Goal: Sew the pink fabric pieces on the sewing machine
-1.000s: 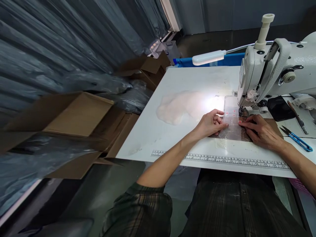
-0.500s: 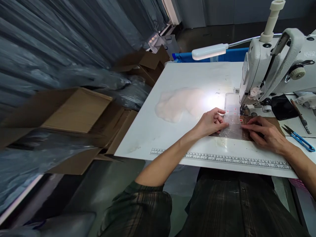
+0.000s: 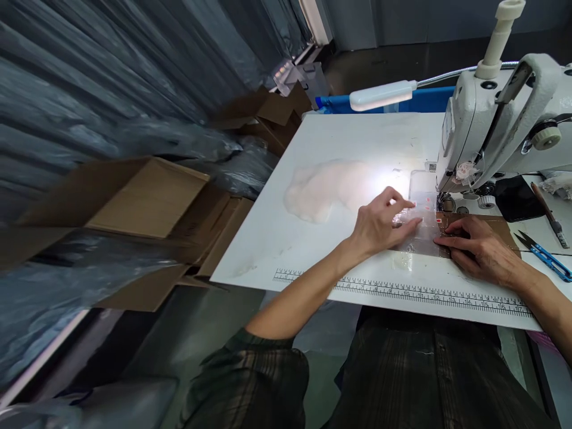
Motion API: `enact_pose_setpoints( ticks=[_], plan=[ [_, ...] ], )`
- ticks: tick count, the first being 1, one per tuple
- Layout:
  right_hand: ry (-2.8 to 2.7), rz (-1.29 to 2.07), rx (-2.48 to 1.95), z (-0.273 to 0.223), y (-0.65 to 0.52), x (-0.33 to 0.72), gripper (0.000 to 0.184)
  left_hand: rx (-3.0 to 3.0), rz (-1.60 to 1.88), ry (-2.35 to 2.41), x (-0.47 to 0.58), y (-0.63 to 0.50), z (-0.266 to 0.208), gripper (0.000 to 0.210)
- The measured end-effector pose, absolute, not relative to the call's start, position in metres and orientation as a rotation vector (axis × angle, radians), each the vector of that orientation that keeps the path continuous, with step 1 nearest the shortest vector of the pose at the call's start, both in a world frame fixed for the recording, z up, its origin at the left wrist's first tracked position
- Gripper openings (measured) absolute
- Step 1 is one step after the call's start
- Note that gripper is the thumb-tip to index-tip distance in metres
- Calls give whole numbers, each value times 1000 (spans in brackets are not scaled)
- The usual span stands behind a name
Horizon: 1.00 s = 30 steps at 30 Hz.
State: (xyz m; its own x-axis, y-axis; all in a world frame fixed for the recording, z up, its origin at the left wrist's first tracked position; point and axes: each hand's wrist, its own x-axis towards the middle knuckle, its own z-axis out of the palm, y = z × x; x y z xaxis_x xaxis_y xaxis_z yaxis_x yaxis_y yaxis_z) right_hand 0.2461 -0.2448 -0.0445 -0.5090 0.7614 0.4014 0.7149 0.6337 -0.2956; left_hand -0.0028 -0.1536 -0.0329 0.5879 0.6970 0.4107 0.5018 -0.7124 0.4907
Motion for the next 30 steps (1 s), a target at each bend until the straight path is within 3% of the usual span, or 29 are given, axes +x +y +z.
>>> enact_pose_setpoints(
  ticks=[5,16,30],
  plan=[
    [-2368,111,-1177,-45,-245,246,33,3088,525,483,15,-146,-28,29],
    [-2323,40,-1207,-47,-246,242,32,3186,208,464,27,-138,-28,37],
    [-2258,83,-1369,-47,-245,239,39,2945,293,511,20,-121,-29,48]
  ],
)
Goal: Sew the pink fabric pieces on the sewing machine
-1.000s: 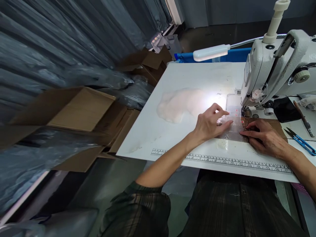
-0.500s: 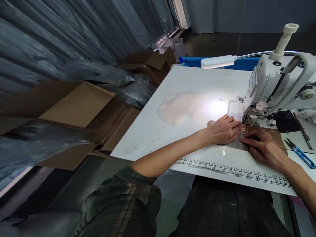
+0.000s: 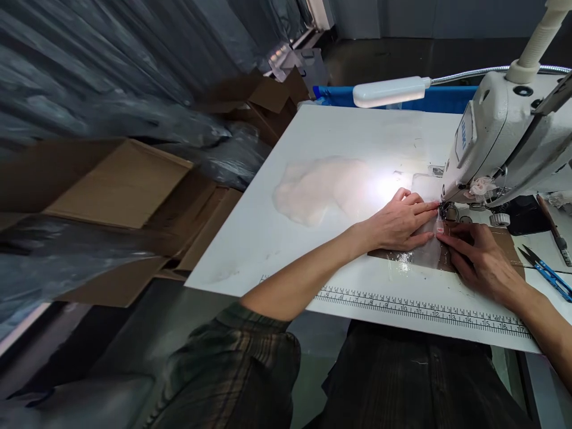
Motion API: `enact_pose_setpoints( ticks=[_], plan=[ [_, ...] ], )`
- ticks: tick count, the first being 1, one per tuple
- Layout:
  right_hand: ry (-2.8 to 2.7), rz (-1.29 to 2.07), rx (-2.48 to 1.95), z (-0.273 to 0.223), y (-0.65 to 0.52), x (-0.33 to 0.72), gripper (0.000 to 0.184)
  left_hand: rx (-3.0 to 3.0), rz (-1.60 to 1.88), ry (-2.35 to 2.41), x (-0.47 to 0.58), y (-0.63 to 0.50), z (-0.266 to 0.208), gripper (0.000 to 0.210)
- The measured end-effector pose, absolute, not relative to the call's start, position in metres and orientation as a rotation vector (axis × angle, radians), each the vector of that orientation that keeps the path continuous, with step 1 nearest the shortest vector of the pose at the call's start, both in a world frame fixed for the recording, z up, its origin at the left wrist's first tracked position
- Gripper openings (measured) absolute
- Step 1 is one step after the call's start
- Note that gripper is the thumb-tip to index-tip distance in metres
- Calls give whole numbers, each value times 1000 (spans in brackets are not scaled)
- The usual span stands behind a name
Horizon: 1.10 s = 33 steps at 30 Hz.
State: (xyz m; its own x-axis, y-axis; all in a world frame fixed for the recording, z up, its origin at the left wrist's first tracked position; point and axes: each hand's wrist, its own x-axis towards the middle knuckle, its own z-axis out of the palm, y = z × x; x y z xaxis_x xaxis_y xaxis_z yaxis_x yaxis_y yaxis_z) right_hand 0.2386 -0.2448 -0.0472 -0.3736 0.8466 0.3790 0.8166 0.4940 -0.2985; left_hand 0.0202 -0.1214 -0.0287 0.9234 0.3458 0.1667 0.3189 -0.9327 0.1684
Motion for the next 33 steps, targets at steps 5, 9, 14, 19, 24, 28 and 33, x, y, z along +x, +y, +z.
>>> enact_pose_setpoints(
  ticks=[5,9,14,19,24,28,33],
  plan=[
    [-2256,102,-1395,-49,-245,238,43,2916,295,495,19,-119,-31,50],
    [-2276,61,-1404,-50,-245,237,42,2926,284,467,18,-116,-31,51],
    [-2271,40,-1412,-49,-244,236,39,2907,322,466,18,-115,-32,50],
    [-2242,89,-1392,-49,-244,236,42,2894,321,496,20,-118,-32,49],
    [-2244,65,-1377,-48,-243,236,39,2911,309,500,21,-119,-32,49],
    [-2258,33,-1353,-46,-243,236,35,2925,337,500,22,-120,-33,49],
    [-2233,94,-1375,-47,-242,237,37,2969,319,523,24,-123,-34,49]
  ],
)
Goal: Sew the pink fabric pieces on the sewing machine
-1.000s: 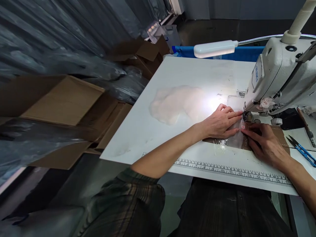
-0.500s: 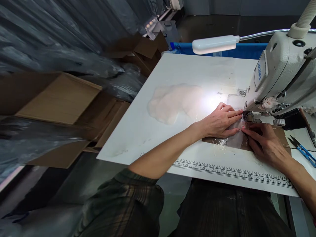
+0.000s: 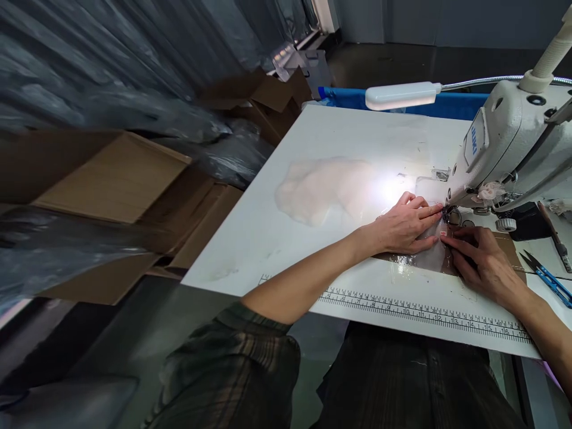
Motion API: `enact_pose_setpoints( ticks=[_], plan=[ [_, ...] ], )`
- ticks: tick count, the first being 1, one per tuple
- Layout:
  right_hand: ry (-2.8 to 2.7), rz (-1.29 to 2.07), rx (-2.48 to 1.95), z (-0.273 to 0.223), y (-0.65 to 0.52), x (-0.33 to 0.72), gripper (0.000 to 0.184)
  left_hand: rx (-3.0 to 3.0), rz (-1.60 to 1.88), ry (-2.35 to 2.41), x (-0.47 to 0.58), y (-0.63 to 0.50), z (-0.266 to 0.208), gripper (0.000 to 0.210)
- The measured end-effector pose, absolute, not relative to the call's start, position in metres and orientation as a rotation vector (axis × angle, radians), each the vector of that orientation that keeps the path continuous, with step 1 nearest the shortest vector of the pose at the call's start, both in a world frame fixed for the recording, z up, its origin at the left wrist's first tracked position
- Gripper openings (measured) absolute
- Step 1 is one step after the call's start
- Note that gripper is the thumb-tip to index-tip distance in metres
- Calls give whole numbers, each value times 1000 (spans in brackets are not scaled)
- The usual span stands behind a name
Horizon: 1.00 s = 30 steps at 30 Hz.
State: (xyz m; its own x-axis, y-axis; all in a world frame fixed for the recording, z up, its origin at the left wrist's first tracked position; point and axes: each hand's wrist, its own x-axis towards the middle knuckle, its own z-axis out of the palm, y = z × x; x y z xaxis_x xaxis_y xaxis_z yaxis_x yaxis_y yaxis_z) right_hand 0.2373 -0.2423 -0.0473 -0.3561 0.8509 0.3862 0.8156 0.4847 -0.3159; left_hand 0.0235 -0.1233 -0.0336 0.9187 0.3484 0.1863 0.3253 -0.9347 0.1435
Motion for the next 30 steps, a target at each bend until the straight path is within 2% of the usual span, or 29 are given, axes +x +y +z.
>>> enact_pose_setpoints(
  ticks=[12,18,22,30],
  plan=[
    [-2238,21,-1334,-51,-241,241,34,3149,439,530,23,-128,-35,51],
    [-2251,27,-1349,-50,-242,241,34,3150,623,321,27,-125,-47,34],
    [-2236,3,-1359,-48,-242,238,34,3109,670,218,24,-124,-50,32],
    [-2214,-18,-1374,-52,-243,236,35,3176,453,237,15,-124,-34,38]
  ],
)
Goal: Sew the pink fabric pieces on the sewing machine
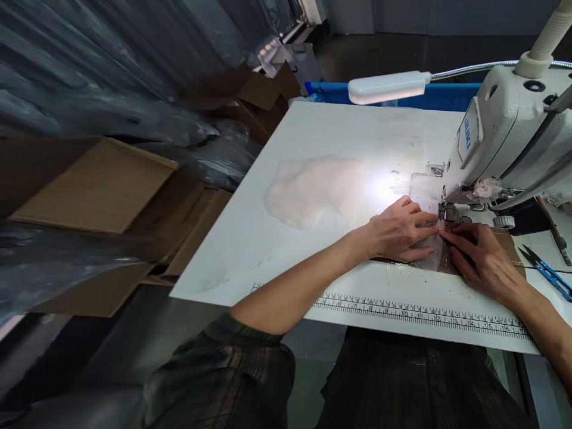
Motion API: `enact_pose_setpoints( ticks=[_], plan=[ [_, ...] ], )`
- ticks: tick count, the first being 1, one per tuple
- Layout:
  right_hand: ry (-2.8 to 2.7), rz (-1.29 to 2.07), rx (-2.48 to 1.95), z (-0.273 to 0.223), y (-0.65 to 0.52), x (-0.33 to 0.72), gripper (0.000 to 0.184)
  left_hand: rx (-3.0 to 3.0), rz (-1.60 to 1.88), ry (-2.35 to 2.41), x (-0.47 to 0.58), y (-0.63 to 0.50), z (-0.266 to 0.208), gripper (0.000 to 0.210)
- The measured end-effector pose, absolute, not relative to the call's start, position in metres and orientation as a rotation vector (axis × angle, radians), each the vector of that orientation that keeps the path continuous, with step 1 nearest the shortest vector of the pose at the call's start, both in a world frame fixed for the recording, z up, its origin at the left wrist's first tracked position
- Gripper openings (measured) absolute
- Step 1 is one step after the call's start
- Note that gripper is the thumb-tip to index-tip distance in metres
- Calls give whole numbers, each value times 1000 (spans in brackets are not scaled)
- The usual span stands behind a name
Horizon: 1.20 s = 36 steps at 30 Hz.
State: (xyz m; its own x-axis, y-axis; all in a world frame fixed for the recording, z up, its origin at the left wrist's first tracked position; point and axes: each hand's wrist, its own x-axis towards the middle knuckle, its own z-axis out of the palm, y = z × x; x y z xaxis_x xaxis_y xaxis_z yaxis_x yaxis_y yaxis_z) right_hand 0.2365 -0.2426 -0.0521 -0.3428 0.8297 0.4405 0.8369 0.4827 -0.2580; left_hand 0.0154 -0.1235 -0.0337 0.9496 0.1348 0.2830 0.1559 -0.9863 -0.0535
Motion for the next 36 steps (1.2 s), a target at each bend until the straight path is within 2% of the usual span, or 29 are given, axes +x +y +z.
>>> enact_pose_setpoints(
  ticks=[19,25,32,36],
  plan=[
    [-2191,-16,-1339,-55,-243,234,38,-2954,-392,-511,25,-120,-37,50],
    [-2167,17,-1395,-58,-241,234,38,-2944,-425,-552,25,-116,-40,48],
    [-2016,382,-1525,-45,-237,252,41,-3003,-610,-596,16,-110,-24,35],
    [-2082,571,-1499,-26,-229,266,35,-3278,-441,-374,12,-117,-13,25]
  ],
)
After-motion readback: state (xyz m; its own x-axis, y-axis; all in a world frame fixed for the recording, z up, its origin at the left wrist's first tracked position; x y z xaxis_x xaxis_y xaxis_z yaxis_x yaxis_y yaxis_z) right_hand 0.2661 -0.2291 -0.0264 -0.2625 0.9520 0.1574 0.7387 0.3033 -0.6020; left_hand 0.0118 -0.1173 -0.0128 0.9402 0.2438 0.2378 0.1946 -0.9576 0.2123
